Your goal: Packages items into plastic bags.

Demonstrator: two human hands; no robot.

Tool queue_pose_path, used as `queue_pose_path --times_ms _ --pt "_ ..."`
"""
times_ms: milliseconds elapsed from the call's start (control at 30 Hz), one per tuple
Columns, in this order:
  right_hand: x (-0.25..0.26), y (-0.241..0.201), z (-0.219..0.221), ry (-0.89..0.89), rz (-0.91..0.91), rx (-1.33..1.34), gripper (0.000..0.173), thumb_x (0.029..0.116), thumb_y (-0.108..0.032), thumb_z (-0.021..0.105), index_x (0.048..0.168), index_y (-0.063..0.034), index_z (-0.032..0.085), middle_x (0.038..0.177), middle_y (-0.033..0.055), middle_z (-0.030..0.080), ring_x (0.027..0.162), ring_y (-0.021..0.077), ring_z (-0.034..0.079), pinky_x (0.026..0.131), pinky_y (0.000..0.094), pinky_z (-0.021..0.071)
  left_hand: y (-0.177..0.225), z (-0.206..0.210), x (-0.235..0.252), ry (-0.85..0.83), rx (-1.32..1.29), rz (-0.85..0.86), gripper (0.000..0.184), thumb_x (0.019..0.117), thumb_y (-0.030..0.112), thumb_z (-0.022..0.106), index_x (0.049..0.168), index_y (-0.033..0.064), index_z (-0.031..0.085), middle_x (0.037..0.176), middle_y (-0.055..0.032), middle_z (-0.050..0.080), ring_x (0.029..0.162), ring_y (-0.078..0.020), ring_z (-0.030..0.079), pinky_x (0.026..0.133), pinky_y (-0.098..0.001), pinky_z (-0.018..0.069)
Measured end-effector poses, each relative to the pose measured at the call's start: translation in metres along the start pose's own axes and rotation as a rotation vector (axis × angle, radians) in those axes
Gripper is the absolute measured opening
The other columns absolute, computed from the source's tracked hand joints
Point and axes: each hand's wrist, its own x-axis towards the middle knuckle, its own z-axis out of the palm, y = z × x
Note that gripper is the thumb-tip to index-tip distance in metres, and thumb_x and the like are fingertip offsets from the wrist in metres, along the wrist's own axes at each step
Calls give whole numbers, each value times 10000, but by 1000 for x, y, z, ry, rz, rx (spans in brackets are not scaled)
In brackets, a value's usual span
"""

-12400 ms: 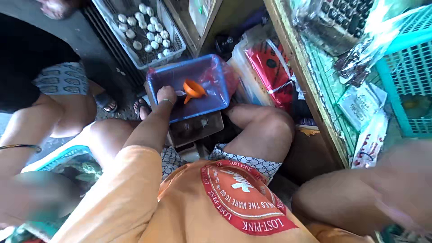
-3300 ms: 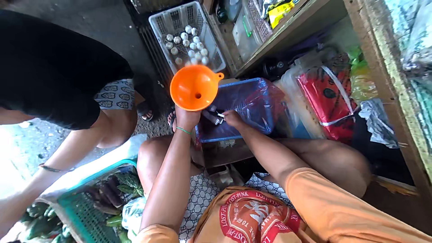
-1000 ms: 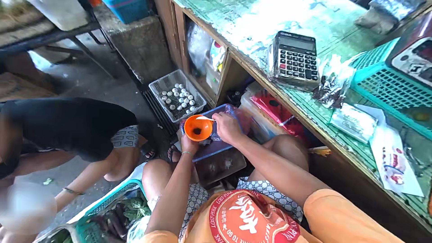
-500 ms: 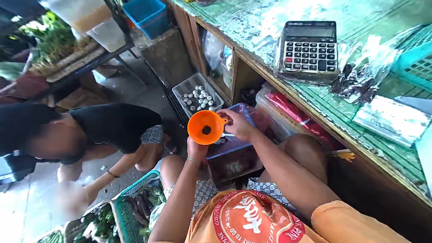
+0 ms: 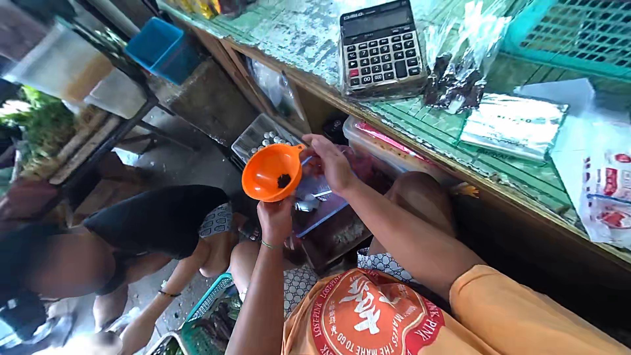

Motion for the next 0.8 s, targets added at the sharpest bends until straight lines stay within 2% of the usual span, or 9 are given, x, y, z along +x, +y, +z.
queue_pose_path --times_ms 33,67,100,167,233,300,533,633,800 --pt "1 4 -3 -34 19 -16 382 1095 -331 369 1338 -109 562 791 17 593 583 89 525 510 255 453 11 -3 7 -2 -25 39 302 887 60 766 1138 -53 641 984 -99 750 910 -184 741 850 -381 636" --pt "3 9 -6 -133 67 -96 323 1079 -257 448 1312 -82 589 738 46 579 562 117 515 515 290 457 22 -6 13 -3 -30 76 291 905 58 746 1150 -48 632 993 -98 743 910 -188 735 844 -383 632" --pt "4 12 -4 -275 146 -204 319 1066 -221 517 1340 -74 584 788 97 626 608 159 561 578 343 505 32 -10 18 -1 -19 104 283 915 54 732 1158 -43 626 998 -93 740 911 -182 732 844 -378 632" --pt "2 17 7 -459 231 -311 282 1069 -216 535 1277 -44 618 872 90 680 673 136 636 639 315 557 49 -15 28 11 9 146 242 921 41 716 1138 -28 637 975 -71 740 887 -152 730 833 -349 629" --pt "-3 14 15 -426 186 -294 262 1078 -194 501 1097 4 672 894 67 696 724 103 663 694 281 577 61 -22 33 34 4 169 188 925 33 701 1103 -14 663 951 -63 737 851 -140 719 800 -333 623" --pt "-11 -2 19 -336 71 -219 242 1060 -202 537 1027 -14 686 880 35 698 764 87 670 735 275 581 74 -31 38 80 -26 194 156 918 33 698 1068 4 672 921 -43 728 804 -118 701 757 -306 612" --pt "-24 -11 28 -293 -211 -305 240 1040 -176 543 1031 -15 720 905 46 697 810 72 661 778 258 576 112 -38 45 160 -40 278 128 931 20 670 1058 6 661 917 -32 726 803 -110 701 750 -292 612" --pt "-20 -1 27 -310 -76 -349 259 1052 -201 519 1048 -33 717 902 38 703 807 76 661 787 271 561 118 -35 42 165 -20 275 134 932 7 660 1065 23 654 925 -4 721 802 -86 697 746 -277 612" --pt "-17 1 24 -269 -30 -339 265 1054 -203 518 1039 -32 720 906 36 710 826 74 674 803 264 568 120 -27 45 139 -37 319 122 936 19 662 1057 31 660 931 -5 726 804 -93 702 751 -278 615"
